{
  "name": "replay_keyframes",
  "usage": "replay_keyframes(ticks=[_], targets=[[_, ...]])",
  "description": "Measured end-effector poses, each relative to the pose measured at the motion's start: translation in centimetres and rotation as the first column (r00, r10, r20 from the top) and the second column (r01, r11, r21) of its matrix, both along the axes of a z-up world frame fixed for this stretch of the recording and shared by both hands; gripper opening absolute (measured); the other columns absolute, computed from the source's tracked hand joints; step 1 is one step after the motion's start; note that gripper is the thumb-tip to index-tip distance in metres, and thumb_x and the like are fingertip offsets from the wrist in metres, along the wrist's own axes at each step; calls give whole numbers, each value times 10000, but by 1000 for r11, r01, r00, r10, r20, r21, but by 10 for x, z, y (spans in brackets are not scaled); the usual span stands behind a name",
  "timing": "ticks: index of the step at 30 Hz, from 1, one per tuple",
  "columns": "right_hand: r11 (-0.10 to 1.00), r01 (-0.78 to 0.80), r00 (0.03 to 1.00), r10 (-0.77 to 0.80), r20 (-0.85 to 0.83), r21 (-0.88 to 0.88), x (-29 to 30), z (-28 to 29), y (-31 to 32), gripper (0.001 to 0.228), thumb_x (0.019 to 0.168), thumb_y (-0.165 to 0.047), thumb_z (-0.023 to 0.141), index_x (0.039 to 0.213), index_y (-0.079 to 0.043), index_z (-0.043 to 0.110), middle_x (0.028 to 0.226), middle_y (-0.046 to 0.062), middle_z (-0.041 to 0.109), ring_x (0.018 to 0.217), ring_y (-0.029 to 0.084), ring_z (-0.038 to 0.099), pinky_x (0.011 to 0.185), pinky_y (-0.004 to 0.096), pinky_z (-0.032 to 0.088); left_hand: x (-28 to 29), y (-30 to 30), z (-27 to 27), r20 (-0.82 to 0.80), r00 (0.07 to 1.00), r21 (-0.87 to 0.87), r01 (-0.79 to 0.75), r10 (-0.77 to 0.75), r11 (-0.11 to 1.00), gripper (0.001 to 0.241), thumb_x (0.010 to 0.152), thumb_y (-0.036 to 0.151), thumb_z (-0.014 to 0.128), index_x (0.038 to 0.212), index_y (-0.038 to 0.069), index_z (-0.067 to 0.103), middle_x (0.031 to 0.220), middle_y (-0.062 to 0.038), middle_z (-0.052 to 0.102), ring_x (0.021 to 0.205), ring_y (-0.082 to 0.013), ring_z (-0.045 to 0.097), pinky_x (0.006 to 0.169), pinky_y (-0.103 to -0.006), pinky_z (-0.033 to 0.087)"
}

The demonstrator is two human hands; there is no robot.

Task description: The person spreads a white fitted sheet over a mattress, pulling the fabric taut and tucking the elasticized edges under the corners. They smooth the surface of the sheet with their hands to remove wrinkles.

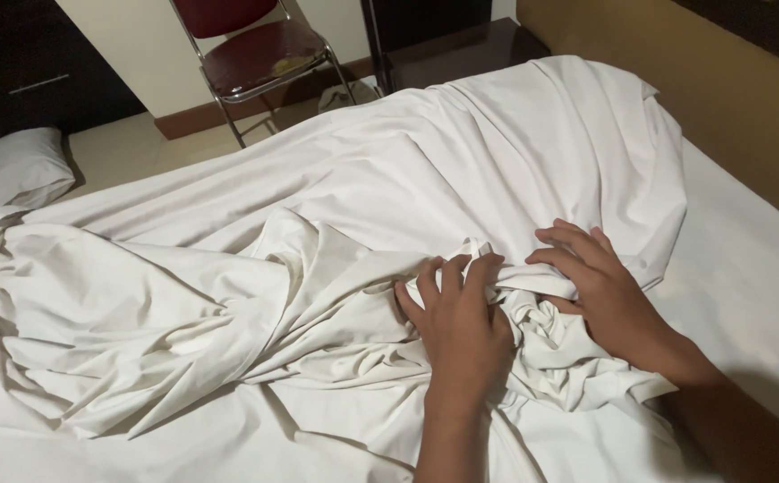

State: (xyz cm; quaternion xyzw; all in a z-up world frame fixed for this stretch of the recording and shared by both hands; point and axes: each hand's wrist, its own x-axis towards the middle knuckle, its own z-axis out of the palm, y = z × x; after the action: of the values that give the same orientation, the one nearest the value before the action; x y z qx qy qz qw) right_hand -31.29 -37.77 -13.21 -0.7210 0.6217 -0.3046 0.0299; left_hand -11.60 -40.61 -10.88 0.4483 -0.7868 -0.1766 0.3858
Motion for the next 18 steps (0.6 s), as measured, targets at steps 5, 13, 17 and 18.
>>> replay_keyframes(ticks=[5, 13, 17, 18], targets=[[1000, 9, 1000, -9, -8, 11, -1, 0, -1, 483, 740, -107, 785, 1204, -123, 652, 1425, 58, 539, 1440, 292, 416, 1200, 549, 242, 0, -1, -1, 11, 1000, -16, 4, -3, 1000, 546, 724, -6, 634, 1241, 167, 664, 1315, -118, 601, 1359, -417, 402, 1153, -713, 72], [999, -18, 1000, 19, 21, -46, 2, 8, 0, 465, 729, -98, 804, 1173, -93, 668, 1406, 91, 556, 1403, 324, 449, 1174, 547, 275, 0, -4, -7, 12, 1000, -38, 3, -3, 999, 543, 727, 10, 638, 1244, 174, 664, 1314, -119, 604, 1353, -415, 406, 1146, -717, 86], [981, -3, 993, 26, 117, -195, 8, 17, 4, 445, 676, -6, 769, 1111, -53, 689, 1344, 98, 617, 1388, 323, 505, 1110, 440, 429, 0, -5, -9, 2, 1000, -33, 8, -8, 999, 521, 752, 58, 652, 1263, 159, 657, 1312, -121, 603, 1354, -416, 400, 1146, -723, 82], [975, 5, 989, 29, 146, -223, 9, 19, 5, 432, 669, 11, 756, 1093, -38, 692, 1328, 104, 627, 1375, 320, 524, 1048, 399, 486, 0, -6, -9, 6, 1000, -28, 6, -6, 1000, 520, 749, 75, 658, 1263, 157, 658, 1309, -121, 604, 1354, -415, 399, 1146, -726, 77]])
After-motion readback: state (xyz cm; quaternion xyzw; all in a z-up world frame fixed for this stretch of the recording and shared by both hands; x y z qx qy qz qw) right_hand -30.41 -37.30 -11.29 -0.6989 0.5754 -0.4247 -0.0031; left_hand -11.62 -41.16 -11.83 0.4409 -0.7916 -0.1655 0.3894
